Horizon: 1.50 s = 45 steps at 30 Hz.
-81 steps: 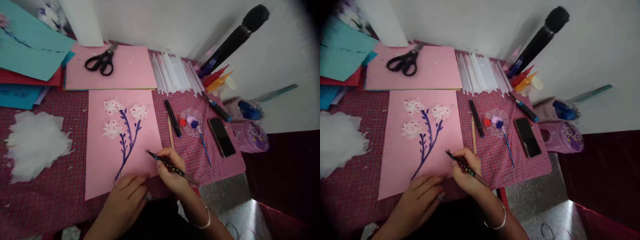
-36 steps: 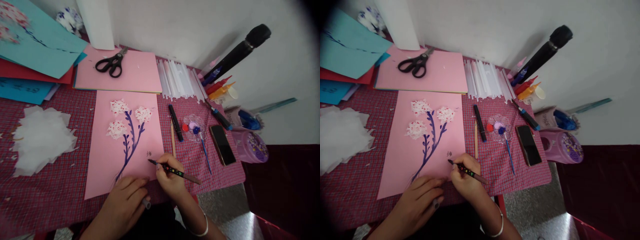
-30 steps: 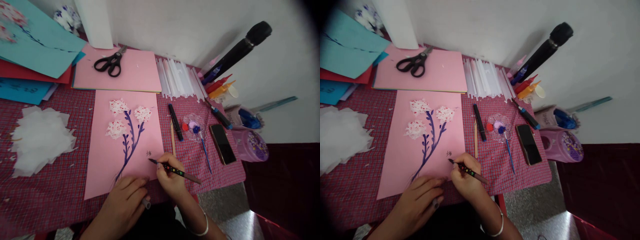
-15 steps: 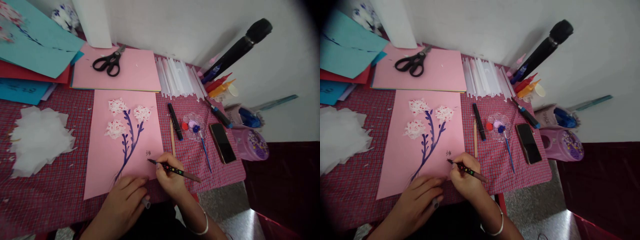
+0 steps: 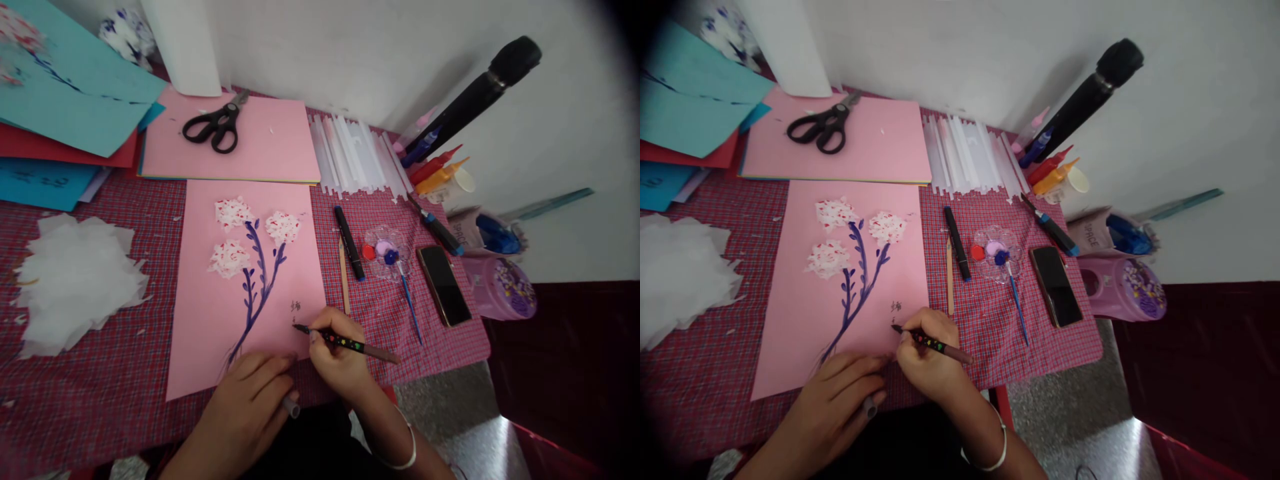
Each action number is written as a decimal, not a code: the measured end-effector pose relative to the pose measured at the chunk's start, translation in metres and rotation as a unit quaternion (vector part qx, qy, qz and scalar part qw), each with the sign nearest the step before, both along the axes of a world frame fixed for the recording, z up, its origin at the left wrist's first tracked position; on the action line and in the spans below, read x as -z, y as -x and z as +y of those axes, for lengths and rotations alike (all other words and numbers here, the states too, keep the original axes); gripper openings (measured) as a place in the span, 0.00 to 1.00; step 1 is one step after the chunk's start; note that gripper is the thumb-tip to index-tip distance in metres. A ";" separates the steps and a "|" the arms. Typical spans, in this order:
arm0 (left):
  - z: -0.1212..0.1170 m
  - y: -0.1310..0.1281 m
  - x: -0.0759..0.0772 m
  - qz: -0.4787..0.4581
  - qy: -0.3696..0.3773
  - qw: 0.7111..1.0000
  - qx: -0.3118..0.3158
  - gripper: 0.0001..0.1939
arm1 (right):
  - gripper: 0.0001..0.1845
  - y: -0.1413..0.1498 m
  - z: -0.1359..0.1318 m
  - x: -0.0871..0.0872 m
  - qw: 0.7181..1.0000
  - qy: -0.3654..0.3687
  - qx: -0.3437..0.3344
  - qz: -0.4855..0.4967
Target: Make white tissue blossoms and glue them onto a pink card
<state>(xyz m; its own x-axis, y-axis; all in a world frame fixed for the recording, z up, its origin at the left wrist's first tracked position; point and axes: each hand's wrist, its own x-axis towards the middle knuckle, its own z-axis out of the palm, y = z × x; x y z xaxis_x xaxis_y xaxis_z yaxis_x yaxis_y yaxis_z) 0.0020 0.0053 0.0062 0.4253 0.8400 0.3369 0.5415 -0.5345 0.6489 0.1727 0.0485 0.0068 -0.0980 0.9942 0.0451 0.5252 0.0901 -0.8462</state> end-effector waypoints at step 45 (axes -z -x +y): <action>-0.002 0.002 0.004 -0.005 0.008 1.000 0.010 0.07 | 0.05 -0.001 0.000 0.001 0.999 -0.016 0.031 0.021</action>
<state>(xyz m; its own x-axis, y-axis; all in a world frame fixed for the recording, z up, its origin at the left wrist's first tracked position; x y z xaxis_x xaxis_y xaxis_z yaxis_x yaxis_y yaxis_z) 0.0004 0.0030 0.0023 0.4395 0.8368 0.3266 0.5246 -0.5342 0.6629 0.1742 0.0486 0.0058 -0.0332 0.9963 0.0798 0.4943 0.0858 -0.8650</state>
